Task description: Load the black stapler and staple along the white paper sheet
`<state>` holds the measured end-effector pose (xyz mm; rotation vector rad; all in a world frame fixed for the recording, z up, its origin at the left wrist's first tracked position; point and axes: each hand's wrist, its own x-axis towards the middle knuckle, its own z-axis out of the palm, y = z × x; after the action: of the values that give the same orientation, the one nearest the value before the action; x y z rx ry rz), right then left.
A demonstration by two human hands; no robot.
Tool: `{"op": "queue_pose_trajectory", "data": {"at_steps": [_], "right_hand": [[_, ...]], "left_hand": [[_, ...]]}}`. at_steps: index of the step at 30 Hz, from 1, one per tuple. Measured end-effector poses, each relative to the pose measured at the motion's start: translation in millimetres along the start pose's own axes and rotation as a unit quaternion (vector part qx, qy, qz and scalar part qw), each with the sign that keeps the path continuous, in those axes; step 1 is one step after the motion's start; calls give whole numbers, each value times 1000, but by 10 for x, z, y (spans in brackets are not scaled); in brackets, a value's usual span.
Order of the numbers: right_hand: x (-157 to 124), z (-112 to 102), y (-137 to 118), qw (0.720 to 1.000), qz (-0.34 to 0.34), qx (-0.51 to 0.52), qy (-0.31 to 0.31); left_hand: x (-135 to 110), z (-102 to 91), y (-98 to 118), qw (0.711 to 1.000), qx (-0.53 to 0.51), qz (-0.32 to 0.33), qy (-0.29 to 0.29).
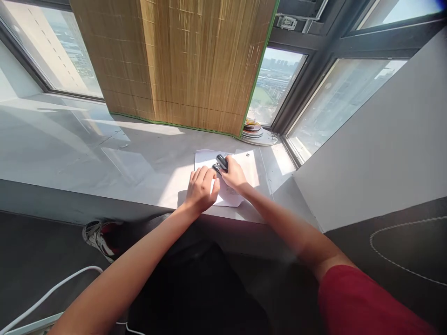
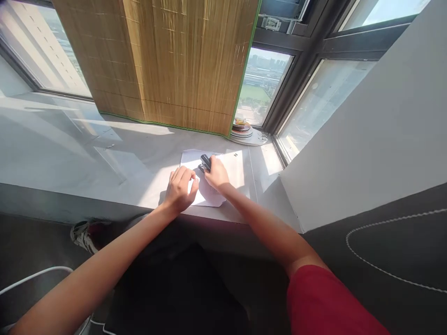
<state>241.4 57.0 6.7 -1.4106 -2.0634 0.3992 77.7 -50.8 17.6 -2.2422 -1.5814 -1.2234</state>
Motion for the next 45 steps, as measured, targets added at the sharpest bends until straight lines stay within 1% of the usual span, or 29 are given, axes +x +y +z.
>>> {"op": "queue_pose_trajectory", "data": {"at_steps": [2, 4, 6, 8, 9, 10, 11, 12, 13, 14, 16, 17, 18, 20, 22, 25, 28, 30, 32, 35, 37, 39, 42, 43, 45], "right_hand": [[-131, -143, 306, 1000, 19, 0, 20], [-260, -310, 612, 998, 37, 20, 57], [-312, -494, 862, 993, 74, 50, 78], [-236, -680, 1034, 986, 123, 80, 82], [-151, -763, 1093, 982, 136, 81, 98], [-43, -832, 1139, 981, 133, 67, 124], [78, -880, 1175, 983, 109, 31, 144], [201, -900, 1202, 986, 79, -11, 149], [318, -890, 1222, 989, 46, -49, 129], [421, -847, 1235, 992, 22, -90, 91], [576, -678, 1233, 988, 3, -155, 0], [630, -564, 1216, 983, 4, -180, -36], [674, -439, 1186, 979, 7, -197, -58], [744, -184, 1071, 975, 8, -210, -69], [813, 58, 869, 976, -1, -209, -65], [943, 388, 416, 979, -15, -195, -65], [1102, 684, -113, 984, -7, -157, -82], [1197, 845, -429, 982, 16, -140, -125], [1265, 967, -671, 979, 30, -131, -153], [1316, 1076, -866, 979, 40, -121, -161], [1334, 1105, -898, 980, 48, -108, -159], [1346, 1099, -882, 984, 49, -85, -147], [1325, 1015, -817, 997, 30, -29, -70], [1295, 969, -791, 999, 23, -12, -38], [1185, 863, -740, 1000, 14, 17, 16]], "left_hand": [[4, -17, 11, 1000, -12, -2, 8], [17, -22, 21, 1000, -21, -2, 7], [27, -17, 28, 1000, -28, -2, 4], [31, -10, 25, 999, -34, -6, 2], [31, -6, 20, 999, -35, -11, 1], [31, -4, 14, 999, -35, -16, 2], [31, -2, 8, 999, -35, -21, 3], [31, -2, 2, 999, -34, -26, 3], [31, -3, -1, 999, -34, -29, 3], [31, -6, -2, 999, -34, -31, 0], [33, -17, 0, 999, -29, -34, -10], [36, -24, 2, 999, -26, -36, -15], [40, -30, 2, 999, -24, -38, -16], [49, -41, -4, 999, -25, -43, -6], [59, -50, -27, 998, -37, -48, 17], [71, -57, -103, 995, -60, -65, 53], [76, -52, -220, 988, -61, -111, 90], [75, -45, -298, 984, -48, -132, 109], [74, -39, -360, 983, -31, -138, 119], [73, -37, -418, 981, -5, -148, 124], [68, -38, -453, 977, 16, -170, 129], [54, -37, -498, 967, 44, -208, 139], [25, -20, -578, 942, 75, -290, 154], [16, -11, -597, 934, 81, -318, 145], [1, 6, -606, 923, 92, -361, 96]]}}
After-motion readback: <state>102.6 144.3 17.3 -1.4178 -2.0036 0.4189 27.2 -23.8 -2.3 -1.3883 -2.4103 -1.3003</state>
